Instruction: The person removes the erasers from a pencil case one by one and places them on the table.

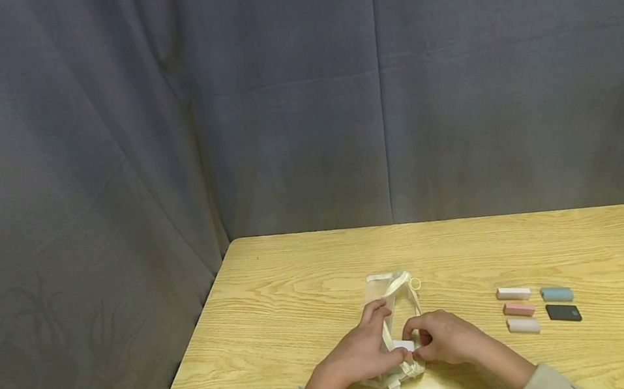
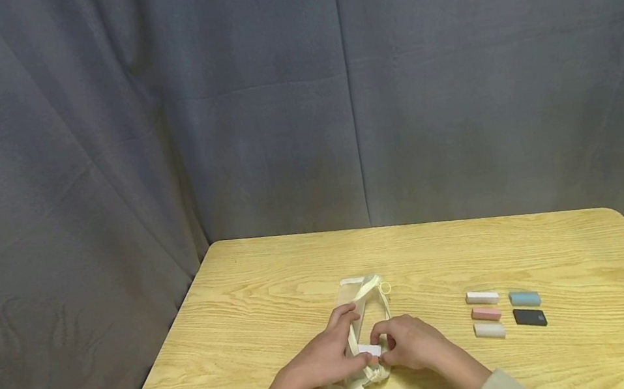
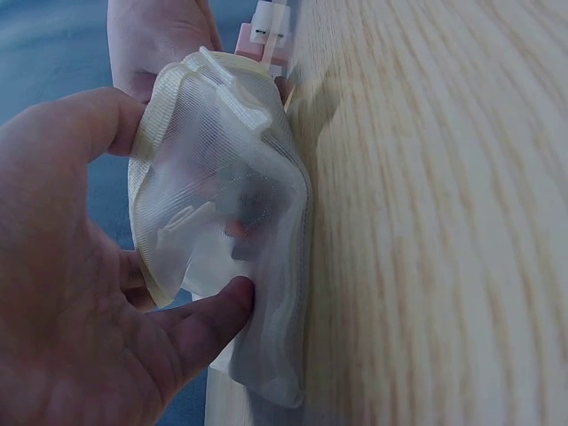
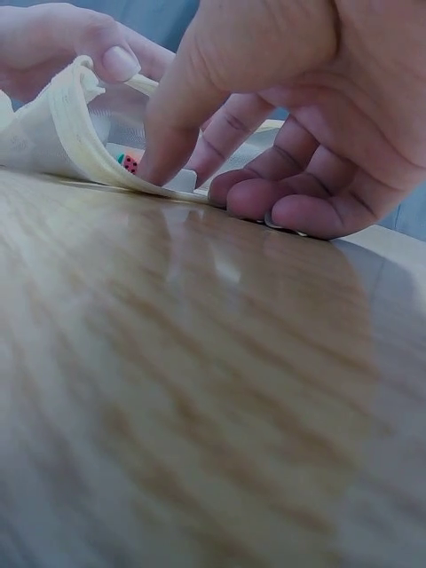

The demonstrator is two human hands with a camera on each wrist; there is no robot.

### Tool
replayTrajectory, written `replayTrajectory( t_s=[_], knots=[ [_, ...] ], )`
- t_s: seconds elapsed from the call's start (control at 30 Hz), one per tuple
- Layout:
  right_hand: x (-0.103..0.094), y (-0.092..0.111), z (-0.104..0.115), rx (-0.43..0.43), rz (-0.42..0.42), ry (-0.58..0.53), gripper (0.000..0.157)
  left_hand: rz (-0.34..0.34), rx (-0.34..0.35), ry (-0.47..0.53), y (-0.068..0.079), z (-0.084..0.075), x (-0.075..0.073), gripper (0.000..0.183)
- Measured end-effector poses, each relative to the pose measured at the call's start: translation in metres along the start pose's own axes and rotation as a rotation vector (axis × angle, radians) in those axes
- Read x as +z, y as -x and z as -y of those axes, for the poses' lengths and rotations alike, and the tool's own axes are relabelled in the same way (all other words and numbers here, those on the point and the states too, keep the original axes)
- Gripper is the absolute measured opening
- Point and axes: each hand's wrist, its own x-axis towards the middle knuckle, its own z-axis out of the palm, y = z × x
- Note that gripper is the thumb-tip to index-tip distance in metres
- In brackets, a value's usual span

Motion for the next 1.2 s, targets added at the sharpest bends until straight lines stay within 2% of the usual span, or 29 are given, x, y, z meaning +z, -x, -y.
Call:
replayTrajectory(
  t_s=[0.5, 0.9, 1.2],
  knots=[
    [0.0011, -0.0019, -0.0024, 0.007, -0.017, -0.007, 0.02, 0.013, -0.02, 0.009, 0.0015, 0.0002, -0.0002, 0.077],
    [0.001, -0.0035, -0.0056, 0.051, -0.032, 0.028, 0.017, 0.014, -0.027, 0.069, 0.0007, 0.0033, -0.0017, 0.076],
    [-0.0017, 0.0004, -0.0053, 0.037, -0.067, 0.043, 0.019, 0.011, -0.027, 0.078, 0.0006, 0.0045, -0.0014, 0.078]
  ],
)
